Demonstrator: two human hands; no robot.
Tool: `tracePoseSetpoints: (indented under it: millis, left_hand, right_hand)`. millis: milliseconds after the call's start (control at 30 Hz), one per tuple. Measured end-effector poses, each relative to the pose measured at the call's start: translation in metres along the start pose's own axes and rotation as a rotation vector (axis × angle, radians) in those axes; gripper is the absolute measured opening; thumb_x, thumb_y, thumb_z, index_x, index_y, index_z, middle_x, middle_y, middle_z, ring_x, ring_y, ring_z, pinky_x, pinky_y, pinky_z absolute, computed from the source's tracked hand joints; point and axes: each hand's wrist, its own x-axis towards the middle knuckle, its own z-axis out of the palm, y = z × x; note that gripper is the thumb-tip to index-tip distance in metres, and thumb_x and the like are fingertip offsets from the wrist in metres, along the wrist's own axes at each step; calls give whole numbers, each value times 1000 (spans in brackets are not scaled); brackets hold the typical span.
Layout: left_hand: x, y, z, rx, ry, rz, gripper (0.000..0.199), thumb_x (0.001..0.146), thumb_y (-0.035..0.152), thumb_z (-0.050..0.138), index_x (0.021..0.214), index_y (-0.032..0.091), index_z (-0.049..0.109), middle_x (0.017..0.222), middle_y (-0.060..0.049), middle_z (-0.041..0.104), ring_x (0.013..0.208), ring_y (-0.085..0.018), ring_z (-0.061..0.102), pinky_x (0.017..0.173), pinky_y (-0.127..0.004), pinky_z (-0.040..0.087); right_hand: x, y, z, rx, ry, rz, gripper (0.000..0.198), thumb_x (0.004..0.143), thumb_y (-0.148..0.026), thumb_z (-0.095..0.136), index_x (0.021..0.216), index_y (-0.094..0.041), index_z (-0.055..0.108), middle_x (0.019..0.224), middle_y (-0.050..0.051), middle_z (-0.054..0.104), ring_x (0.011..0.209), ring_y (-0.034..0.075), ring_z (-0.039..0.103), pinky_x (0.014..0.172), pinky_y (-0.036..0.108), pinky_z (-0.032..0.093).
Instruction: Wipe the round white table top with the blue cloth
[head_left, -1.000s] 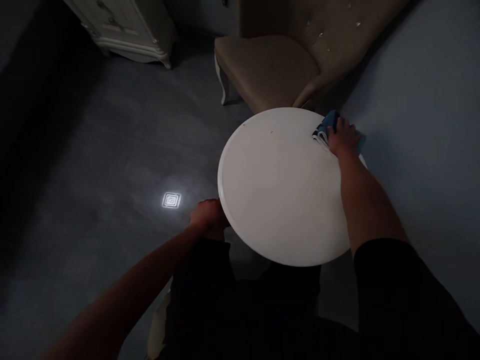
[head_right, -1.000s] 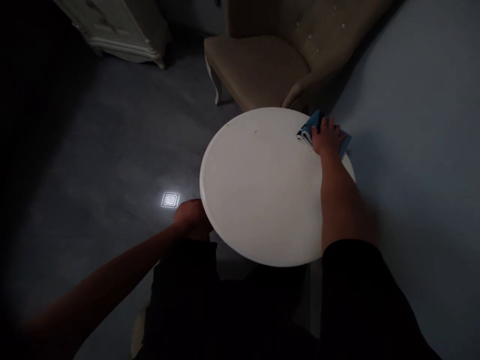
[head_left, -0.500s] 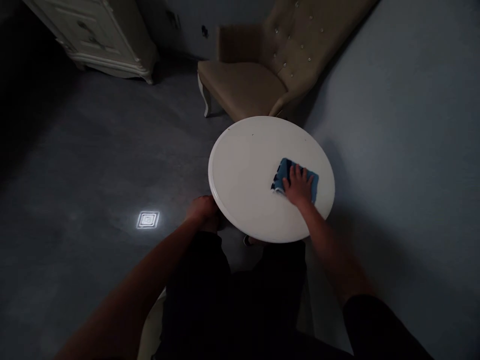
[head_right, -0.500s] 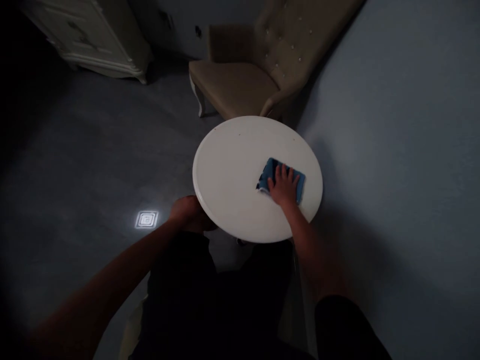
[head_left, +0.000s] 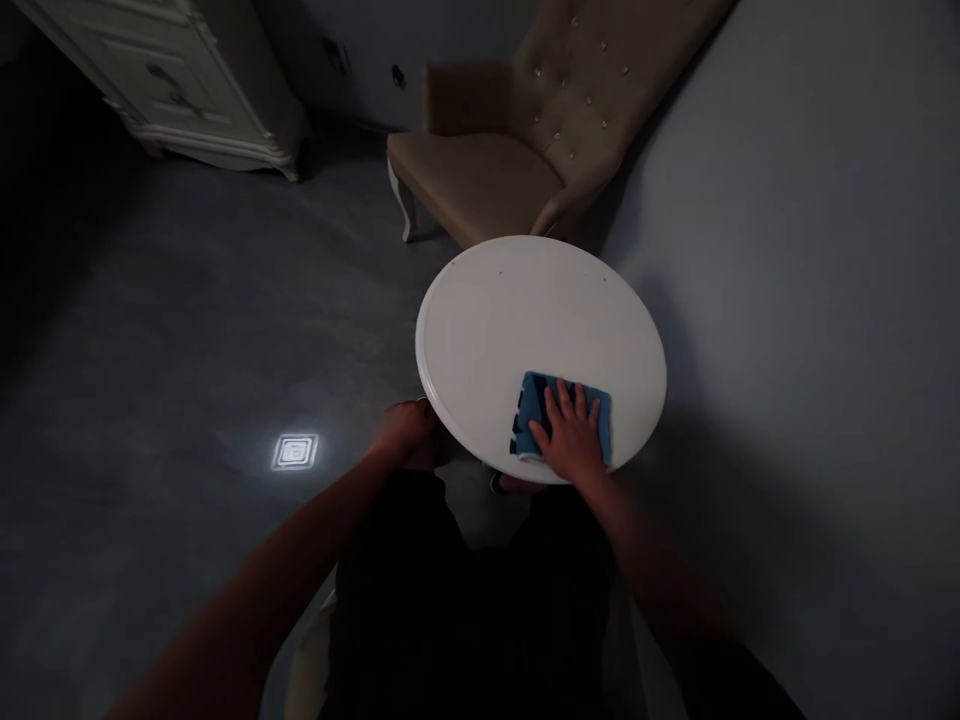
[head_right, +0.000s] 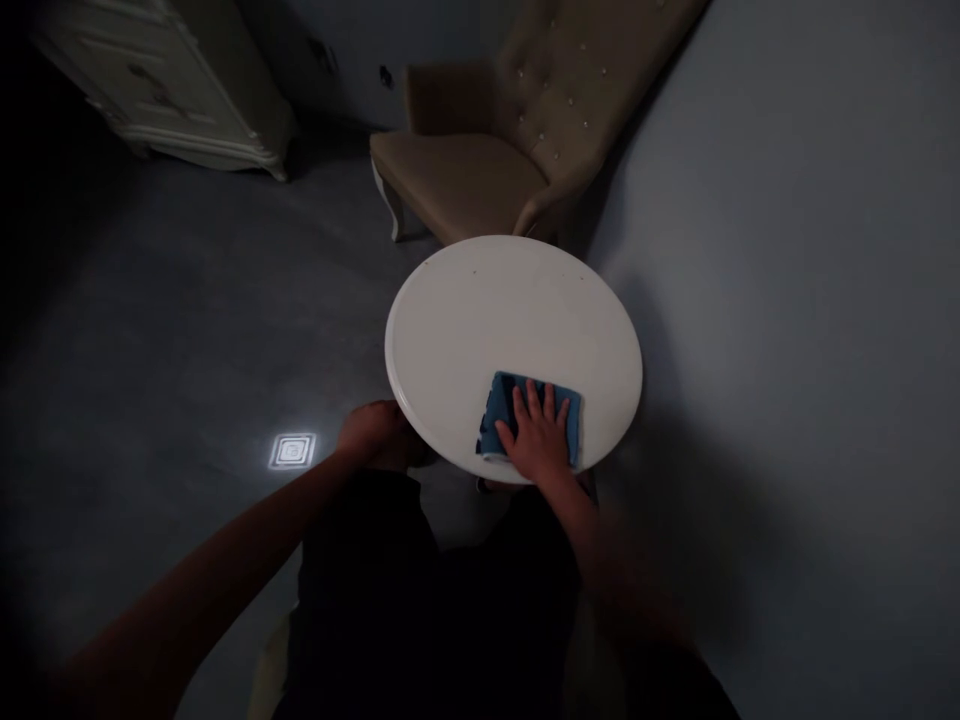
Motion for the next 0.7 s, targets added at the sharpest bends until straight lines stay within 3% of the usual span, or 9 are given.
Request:
tracePoseSetpoints:
  millis: [333,433,567,700]
  left_hand:
    - [19,-8,-9,24,-78,-65,63,116,59,40,129,24,91,136,-19,88,121,-38,83,98,-42,63]
    - [20,-8,-13,-12,-92,-114,64,116,63,40,130,26,91,137,-18,87,123,-38,83,99,-43,63]
    - [20,-9,-14,-13,-89,-114,62,117,60,41,128,25,91,136,-17,88,122,-36,83,103,-42,63]
    - [19,-11,-12,2,-70,-82,57,117,52,43,125,23,91,134,-18,88,121,-35,84,103,-43,63]
  right_hand:
    - [291,68,-45,-60,30,142,85,123,-65,21,192,-17,29,200,18,19,181,53,20,140,89,20]
    - [361,92,-51,-70,48,167,86,123,-66,20,192,-16,26,199,24,19,179,55,22,135,93,23]
    - [414,110,-59,-78,39,194,86,126,-62,17,191,-7,21,195,36,16,178,56,22,131,91,28]
    - [423,105,-65,-55,31,244,86,127,-58,7,188,2,20,190,46,10,177,55,21,129,84,30]
